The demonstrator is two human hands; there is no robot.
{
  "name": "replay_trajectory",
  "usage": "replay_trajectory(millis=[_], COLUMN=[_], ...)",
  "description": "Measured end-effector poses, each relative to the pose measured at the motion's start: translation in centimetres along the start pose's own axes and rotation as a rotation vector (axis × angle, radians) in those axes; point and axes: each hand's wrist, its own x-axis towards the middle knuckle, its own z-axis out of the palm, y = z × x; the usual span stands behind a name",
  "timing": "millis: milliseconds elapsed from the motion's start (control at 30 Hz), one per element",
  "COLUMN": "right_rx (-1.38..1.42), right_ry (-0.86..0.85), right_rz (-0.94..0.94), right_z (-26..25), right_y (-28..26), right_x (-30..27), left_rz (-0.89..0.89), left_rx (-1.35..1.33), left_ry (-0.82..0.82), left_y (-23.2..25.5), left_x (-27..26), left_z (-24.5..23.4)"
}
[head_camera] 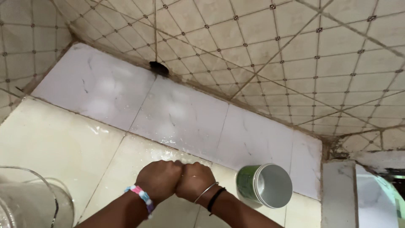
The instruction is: The person cleans a shoe using a brush and a cloth, then uses a cloth and water to wipe a section of the tiled floor, and finally washes their hands at a tap.
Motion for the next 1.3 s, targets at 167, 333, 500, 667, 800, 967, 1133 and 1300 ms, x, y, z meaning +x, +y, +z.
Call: replay_trajectory(millis=[167, 333, 500, 667, 800, 967, 1133, 1300], right_rx=[-0.148, -0.257, -0.254, 0.064, 0.277, 0.738, 1.234, 1.586], right_ry=[0.008, -0.016, 0.047, 0.267, 0.397, 0.227, -0.001, -0.076], right_rz=[-0.063, -0.172, -0.194, 0.008, 0.140, -0.002, 0.160, 0.067], right_z=[0.1, -1.2, -3.9, -9.3, -12.7, -20.5, -30.1, -35.7], right_y=[-0.1, -0.5, -2.1, -5.4, -8.0, -10.3, -14.3, -16.9], right_x=[0.3, -0.9, -3.1, -8.6, -13.2, -17.4, -23.8, -30.3], left_rz=[-0.266, -0.208, -0.261, -0.170, -0.124, -0.048, -0.208, -0.278], left_rx=[-0.382, -0.601, -0.621, -0.843, -0.899, -0.805, -1.036, -1.111], left_ry=[-0.298, -0.201, -0.278, -0.178, 0.042, 0.374, 0.508, 0.758], left_y=[-0.6, -0.7, 0.6, 4.9, 7.0, 10.0, 15.0, 21.0], left_x=[-0.5, -1.6, -2.2, -5.6, -10.5, -16.9, -22.9, -27.9], left_z=[-1.1, 0.2, 0.1, -8.9, -16.6, -26.6, -34.5, -36.9])
